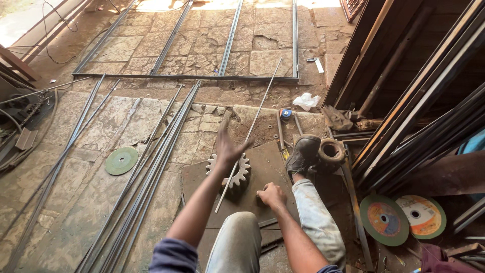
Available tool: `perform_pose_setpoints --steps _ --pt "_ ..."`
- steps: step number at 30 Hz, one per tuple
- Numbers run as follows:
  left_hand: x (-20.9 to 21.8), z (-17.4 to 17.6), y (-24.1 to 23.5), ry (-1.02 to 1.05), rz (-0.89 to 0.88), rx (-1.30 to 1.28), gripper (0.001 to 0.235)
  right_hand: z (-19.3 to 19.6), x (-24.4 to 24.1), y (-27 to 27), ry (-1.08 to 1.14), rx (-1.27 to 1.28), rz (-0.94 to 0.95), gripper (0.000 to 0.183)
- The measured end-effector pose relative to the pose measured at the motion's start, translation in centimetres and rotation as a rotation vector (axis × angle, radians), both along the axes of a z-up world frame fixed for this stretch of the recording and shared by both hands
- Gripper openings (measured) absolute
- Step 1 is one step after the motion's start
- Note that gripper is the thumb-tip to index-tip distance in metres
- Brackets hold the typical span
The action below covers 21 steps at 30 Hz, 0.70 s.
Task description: The person straightens a long metal rod by hammering it against a large metal gear on a work surface, holding the rod in one hand and striking it with a hammer in the other.
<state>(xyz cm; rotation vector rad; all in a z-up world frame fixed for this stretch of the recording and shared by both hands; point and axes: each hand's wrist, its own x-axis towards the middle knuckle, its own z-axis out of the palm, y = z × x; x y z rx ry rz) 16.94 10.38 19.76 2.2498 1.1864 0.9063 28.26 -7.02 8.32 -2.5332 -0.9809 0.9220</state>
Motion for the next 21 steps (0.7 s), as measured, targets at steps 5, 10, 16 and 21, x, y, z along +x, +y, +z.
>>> perform_pose_setpoints --steps 5,10,16,21 --pt "5.5 13.0 1.7 -0.059 -0.108 0.478 0.139 -0.2 -0.4 0.0 0.004 0.004 -0.003 0.039" --pt "11.7 22.5 3.2 -0.234 -0.284 0.262 0.143 -0.9 -0.8 -0.3 -0.002 0.031 -0.026 0.037" --pt "15.6 25.2 2.8 -0.175 -0.346 0.587 0.152 -2.1 -0.3 -1.0 0.014 0.054 -0.033 0.034" --pt "15.7 25.2 2.4 -0.202 -0.466 0.558 0.149 -2.3 -0.1 -1.3 -0.015 0.055 -0.025 0.034"
